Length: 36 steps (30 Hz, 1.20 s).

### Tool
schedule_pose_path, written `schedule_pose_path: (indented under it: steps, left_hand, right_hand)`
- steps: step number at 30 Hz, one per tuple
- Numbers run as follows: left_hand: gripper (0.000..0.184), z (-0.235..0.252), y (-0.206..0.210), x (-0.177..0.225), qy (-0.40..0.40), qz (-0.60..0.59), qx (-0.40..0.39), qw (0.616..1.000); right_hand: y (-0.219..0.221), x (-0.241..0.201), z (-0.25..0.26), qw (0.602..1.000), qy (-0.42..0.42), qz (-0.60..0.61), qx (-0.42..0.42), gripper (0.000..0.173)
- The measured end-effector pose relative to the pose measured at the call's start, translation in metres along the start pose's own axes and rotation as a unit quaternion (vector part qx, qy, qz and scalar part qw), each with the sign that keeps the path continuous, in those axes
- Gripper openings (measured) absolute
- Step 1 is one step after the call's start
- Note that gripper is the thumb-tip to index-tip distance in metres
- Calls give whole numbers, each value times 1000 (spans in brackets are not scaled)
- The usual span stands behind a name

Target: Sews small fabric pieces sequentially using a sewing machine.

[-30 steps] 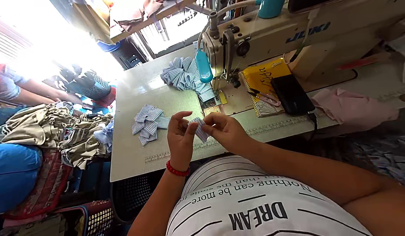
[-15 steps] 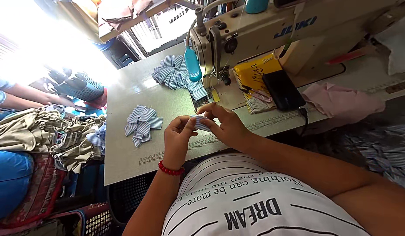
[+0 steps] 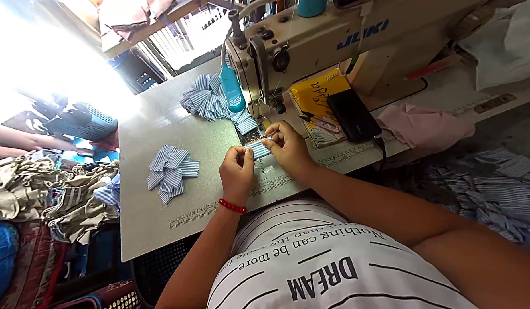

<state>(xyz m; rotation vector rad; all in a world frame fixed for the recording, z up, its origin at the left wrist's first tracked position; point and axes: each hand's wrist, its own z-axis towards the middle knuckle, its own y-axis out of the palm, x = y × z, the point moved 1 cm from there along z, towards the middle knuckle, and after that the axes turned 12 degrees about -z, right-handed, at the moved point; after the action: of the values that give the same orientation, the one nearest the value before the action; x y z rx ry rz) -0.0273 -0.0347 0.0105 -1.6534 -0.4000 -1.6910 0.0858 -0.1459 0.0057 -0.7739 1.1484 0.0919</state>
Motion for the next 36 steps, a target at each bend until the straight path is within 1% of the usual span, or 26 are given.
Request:
schedule_pose_path:
  steps: [2,4,8,10,13,15,16,18,20,21,23,26,28,29,32,36]
  left_hand:
    - [20,14,1,-6,28,144,-26,989]
    - [23,26,4,-8,33,229,-41,972]
    - [26,44,10,-10,15,321,-73,944]
    - [23,47,10,-18,46,348,-69,934]
    - [21,47,9,-27,165,329,-82,926]
    - [18,49,8,-34,240,297,-128,915]
    - [20,50,8,-36,258,286,-149,910]
    - [25,50,8,-37,263,279,-174,907]
    - [28,51,7,-37,264,283,-175,905]
    - [28,51,7,-37,263,286,-175,905]
    - [28,52,5,-38,261,297,-179,901]
    - [30,56,3,-38,272,320,-186,888]
    - [30,59,1,-38,277,330,-191,882]
    - [29,60,0,-39,279,333,-194,880]
    - [32,62,-2,-40,292,336,-203,872]
    - [34,68,-4,-41,294,329,-217,871]
  right_hand:
    - [-1,5,14,996,13,-79,-33,26]
    - [0,4,26,989,21,-137,-60,27]
    - [9,11,39,965,-4,-251,-69,28]
    - [11,15,42,960,2,-271,-78,29]
    - [12,17,44,963,10,-260,-73,31]
    - [12,17,46,963,12,-261,-72,32]
    - [12,17,46,963,13,-259,-72,31]
    - [12,19,44,966,-4,-251,-62,22]
    - [9,23,36,967,-60,-248,-24,15]
    - [6,23,29,964,-83,-253,-17,15]
    - [0,23,16,950,-113,-290,-20,20]
    - [-1,26,6,923,-163,-349,20,35]
    - [1,27,4,907,-200,-369,48,36]
    - [3,28,3,900,-203,-384,39,34]
    - [4,27,3,892,-168,-418,-34,36]
    - [6,28,4,893,-163,-416,-51,37]
